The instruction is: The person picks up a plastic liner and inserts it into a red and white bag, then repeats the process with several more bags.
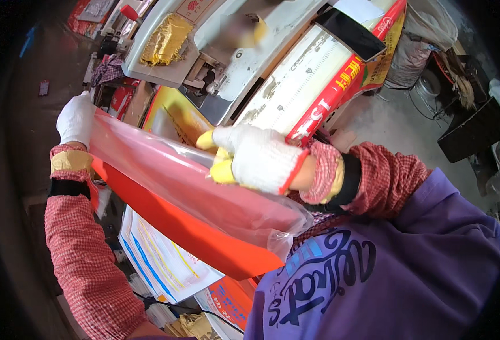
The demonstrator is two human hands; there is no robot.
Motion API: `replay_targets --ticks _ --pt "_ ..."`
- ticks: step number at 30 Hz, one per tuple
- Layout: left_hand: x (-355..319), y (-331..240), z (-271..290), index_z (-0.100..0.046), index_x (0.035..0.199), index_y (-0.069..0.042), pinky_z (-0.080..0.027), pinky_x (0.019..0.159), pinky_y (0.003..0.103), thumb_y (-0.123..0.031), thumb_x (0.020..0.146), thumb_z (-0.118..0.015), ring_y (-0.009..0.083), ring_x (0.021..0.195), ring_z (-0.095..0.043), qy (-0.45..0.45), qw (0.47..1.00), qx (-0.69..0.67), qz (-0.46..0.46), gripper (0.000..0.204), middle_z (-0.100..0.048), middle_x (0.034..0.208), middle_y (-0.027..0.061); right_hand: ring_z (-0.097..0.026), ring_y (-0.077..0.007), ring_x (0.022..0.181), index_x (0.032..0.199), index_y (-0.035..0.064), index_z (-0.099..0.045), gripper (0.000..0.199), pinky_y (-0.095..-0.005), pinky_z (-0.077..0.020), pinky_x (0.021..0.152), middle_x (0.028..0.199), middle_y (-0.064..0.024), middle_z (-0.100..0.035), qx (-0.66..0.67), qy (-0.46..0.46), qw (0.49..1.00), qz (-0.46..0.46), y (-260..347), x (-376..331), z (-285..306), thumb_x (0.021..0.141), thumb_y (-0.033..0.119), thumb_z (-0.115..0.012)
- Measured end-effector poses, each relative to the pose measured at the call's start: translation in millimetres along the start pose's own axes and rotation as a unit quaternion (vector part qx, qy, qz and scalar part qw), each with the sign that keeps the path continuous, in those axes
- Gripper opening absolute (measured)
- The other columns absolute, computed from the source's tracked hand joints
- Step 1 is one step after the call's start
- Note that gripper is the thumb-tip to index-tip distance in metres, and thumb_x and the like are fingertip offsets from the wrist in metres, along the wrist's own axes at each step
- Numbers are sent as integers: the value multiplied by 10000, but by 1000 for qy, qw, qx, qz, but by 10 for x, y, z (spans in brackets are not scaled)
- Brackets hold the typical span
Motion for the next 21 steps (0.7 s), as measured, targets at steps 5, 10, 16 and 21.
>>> replay_targets --ticks 5,10,16,21 --pt "-23 -120 9 -545 996 -36 -461 768 450 -139 788 -449 351 941 -575 14 999 -31 5 251 -611 966 185 -607 -179 651 1090 14 -531 352 -310 -462 548 655 -116 -603 -80 72 989 -103 -280 -7 -269 787 191 -548" --pt "7 24 69 -497 1111 -15 -455 806 432 -121 760 -469 356 972 -563 75 991 -88 73 367 -590 1010 222 -595 -335 778 908 64 -603 339 -439 -466 693 810 -148 -624 -297 187 935 -52 -439 212 -459 704 333 -573" --pt "661 208 -714 -637 949 -55 -483 766 408 -163 763 -527 328 902 -602 65 998 9 -22 242 -619 952 193 -591 -335 848 893 55 -585 249 -432 -472 694 880 -174 -604 -178 80 980 32 77 204 -679 740 242 -523" --pt "179 -1007 -1018 -596 791 -87 -512 552 406 -222 819 -477 277 676 -643 -129 989 -71 11 183 -635 787 106 -582 -328 679 850 56 -519 176 -448 -443 581 672 -138 -547 -177 -94 966 162 231 -173 -444 794 223 -511"
Point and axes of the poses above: each hand's wrist, its own x-axis towards the middle knuckle, its own z-axis out of the back of the hand, y = z × x, the point moved 7 cm from there along x, towards the middle knuckle
